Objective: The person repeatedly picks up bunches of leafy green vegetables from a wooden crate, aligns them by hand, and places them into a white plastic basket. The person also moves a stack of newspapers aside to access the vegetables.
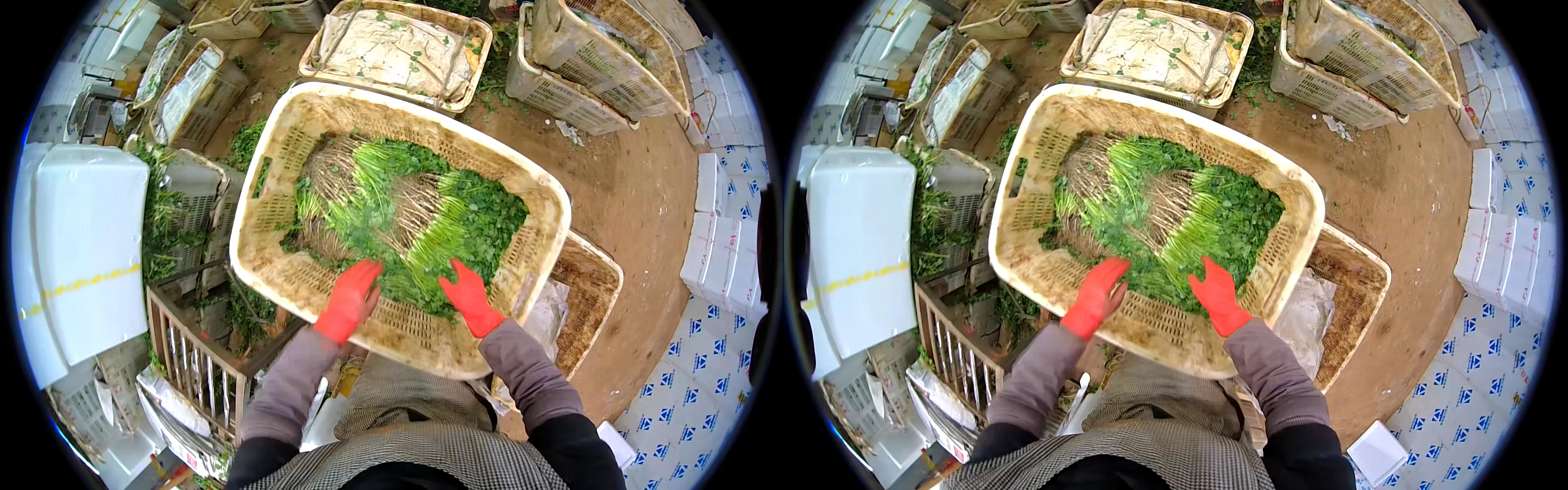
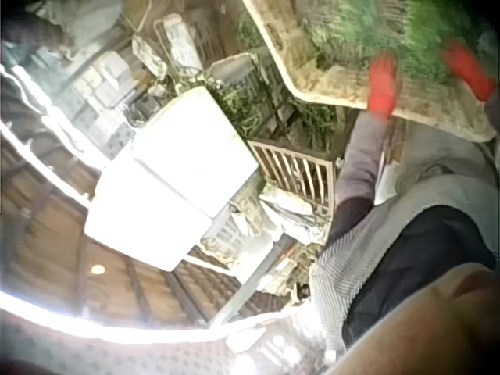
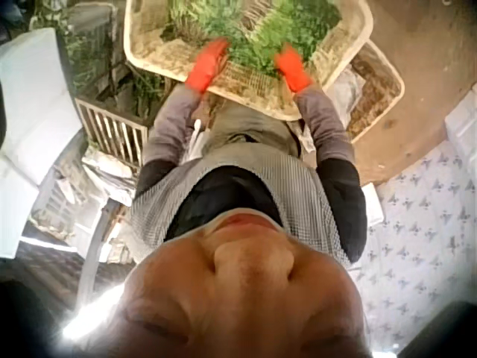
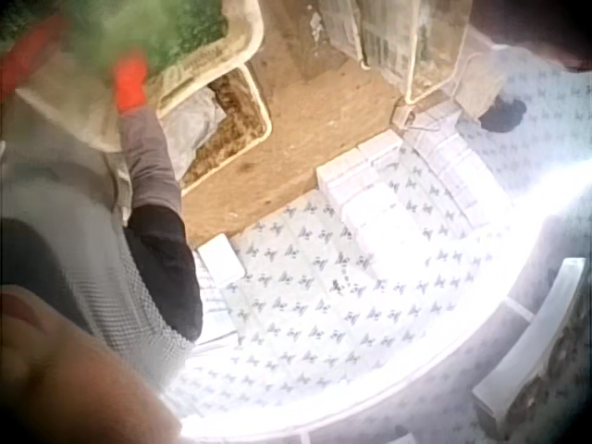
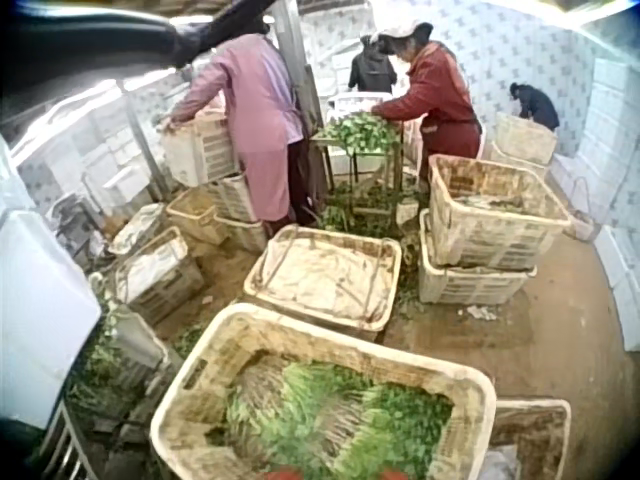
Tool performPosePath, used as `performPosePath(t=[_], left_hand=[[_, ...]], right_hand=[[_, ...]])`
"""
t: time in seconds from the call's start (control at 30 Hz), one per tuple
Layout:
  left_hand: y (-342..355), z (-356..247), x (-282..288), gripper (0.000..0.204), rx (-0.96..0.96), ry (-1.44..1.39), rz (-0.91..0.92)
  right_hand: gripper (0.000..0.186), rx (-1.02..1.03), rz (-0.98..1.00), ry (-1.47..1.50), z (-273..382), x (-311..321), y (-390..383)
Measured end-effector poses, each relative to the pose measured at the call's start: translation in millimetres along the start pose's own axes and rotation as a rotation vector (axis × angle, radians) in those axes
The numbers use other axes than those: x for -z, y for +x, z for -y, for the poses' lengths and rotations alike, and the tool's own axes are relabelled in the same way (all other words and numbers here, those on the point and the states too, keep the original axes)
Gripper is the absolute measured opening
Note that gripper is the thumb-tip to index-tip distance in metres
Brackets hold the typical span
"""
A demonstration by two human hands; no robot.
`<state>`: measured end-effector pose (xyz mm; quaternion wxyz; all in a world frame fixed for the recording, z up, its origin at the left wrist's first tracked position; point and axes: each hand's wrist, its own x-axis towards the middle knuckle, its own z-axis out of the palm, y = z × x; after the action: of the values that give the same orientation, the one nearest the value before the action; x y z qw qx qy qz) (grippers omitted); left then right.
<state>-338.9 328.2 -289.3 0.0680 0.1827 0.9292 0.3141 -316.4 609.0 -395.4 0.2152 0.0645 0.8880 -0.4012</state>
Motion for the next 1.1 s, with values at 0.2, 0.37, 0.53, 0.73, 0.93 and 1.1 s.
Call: performPosePath(t=[0.2, 0.37, 0.53, 0.73, 0.93, 1.1], left_hand=[[189, 127, -62, 0.074, -0.361, 0.662, 0.18], [239, 201, -90, 0.059, -0.258, 0.427, 0.119], [232, 225, -101, 0.057, -0.311, 0.381, 0.043], [235, 218, -93, 0.054, -0.277, 0.379, 0.071], [229, 231, -97, 0.055, -0.322, 0.348, -0.006], [226, 228, -98, 0.056, -0.289, 0.342, 0.019]], right_hand=[[0.093, 0.205, -0.057, -0.482, 50, 6, 167], [0.112, 0.085, 0.129, -0.793, 50, -19, 253], [0.119, -0.002, 0.313, -0.782, 56, -8, 280], [0.075, 0.088, 0.296, -0.815, 95, 1, 215], [0.076, 0.266, -0.08, -0.814, 53, -27, 220], [0.082, 0.217, 0.031, -0.743, 45, -27, 252]])
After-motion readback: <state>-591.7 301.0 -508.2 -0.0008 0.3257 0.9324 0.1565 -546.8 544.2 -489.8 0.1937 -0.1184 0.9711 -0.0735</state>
